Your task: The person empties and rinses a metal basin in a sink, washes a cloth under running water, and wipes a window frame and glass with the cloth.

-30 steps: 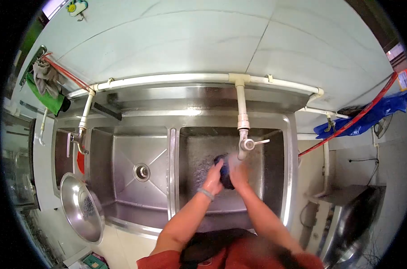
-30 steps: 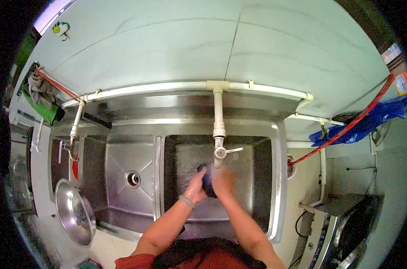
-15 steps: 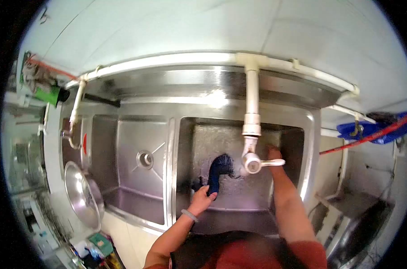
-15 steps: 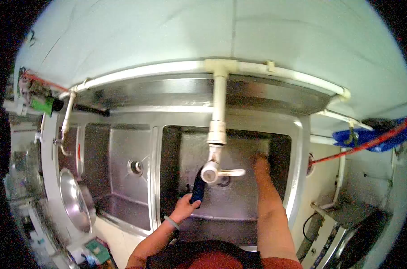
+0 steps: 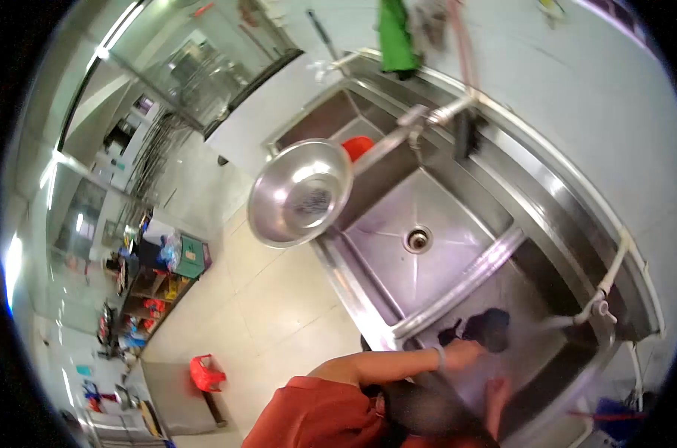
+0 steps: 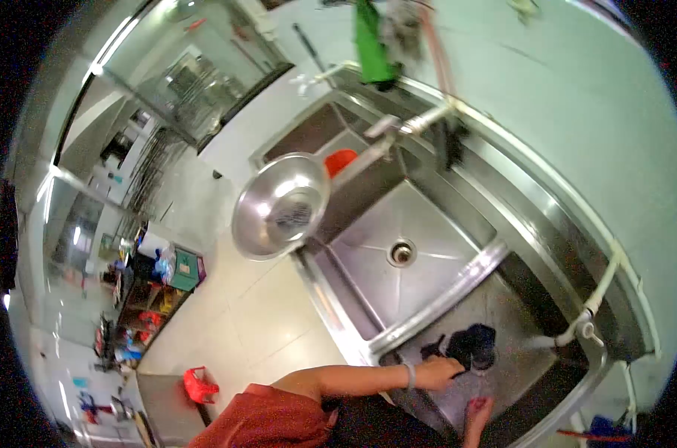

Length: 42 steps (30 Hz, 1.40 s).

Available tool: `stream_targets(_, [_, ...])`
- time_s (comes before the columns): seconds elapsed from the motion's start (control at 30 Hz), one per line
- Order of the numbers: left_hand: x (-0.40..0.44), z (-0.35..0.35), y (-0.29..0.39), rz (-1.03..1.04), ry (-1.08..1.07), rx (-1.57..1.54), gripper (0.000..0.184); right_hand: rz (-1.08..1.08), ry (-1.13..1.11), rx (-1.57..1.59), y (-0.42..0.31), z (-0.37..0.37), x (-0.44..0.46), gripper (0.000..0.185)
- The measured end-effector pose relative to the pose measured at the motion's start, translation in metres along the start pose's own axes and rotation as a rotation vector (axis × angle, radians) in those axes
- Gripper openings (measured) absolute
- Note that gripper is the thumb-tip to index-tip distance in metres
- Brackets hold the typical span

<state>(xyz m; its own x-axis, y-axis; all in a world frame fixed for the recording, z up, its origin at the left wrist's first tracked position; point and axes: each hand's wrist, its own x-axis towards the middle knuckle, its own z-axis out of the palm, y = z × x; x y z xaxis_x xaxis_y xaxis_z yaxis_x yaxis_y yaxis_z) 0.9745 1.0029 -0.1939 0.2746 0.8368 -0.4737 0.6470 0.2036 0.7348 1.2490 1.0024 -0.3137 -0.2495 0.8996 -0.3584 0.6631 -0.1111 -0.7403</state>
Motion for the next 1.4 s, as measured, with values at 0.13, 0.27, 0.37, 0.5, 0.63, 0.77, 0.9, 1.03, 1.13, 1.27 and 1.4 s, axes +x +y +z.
stream_targets(0.13, [-0.061, -0.051, 0.007, 0.136, 0.090, 0.020, 0.046, -0.085, 0.188, 0.127, -0.026, 0.016, -0.024, 0.010])
stream_targets(0.27, [-0.147, -0.063, -0.046, 0.314, 0.235, -0.088, 0.044, -0.252, 0.330, -0.170, -0.154, 0.029, -0.051, 0.011])
stream_targets(0.37, [-0.249, -0.094, -0.088, 0.272, 0.258, -0.126, 0.043, -0.299, 0.327, 0.143, -0.277, 0.084, -0.086, 0.009])
stream_targets(0.5, [-0.381, -0.099, -0.185, 0.159, 0.491, -0.081, 0.043, -0.559, 0.000, 0.342, -0.402, 0.186, -0.118, 0.017])
stream_targets(0.63, [-0.501, -0.096, -0.244, -0.035, 0.781, -0.216, 0.040, -1.215, -0.087, 0.219, -0.569, 0.277, -0.174, 0.015])
stream_targets(0.77, [-0.577, -0.083, -0.266, -0.225, 0.936, -0.405, 0.041, -1.644, -0.105, 0.372, -0.708, 0.355, -0.212, 0.016])
stream_targets(0.9, [-0.620, -0.063, -0.291, -0.354, 1.149, -0.633, 0.037, -1.545, -0.193, 0.492, -0.789, 0.476, -0.198, 0.019])
stream_targets(1.03, [-0.650, -0.048, -0.311, -0.504, 1.232, -0.785, 0.035, -1.341, -0.190, 0.178, -0.785, 0.638, -0.119, 0.027])
stream_targets(1.13, [-0.673, -0.049, -0.329, -0.618, 1.325, -0.887, 0.034, -1.154, -0.216, -0.042, -0.759, 0.702, -0.097, 0.032])
stream_targets(1.27, [-0.686, -0.053, -0.346, -0.600, 1.494, -1.061, 0.034, -1.099, -0.678, -0.309, -0.657, 0.730, -0.087, 0.031])
stream_targets(1.4, [-0.687, -0.067, -0.351, -0.562, 1.532, -1.046, 0.035, -1.105, -1.104, -0.694, -0.538, 0.664, -0.103, 0.029])
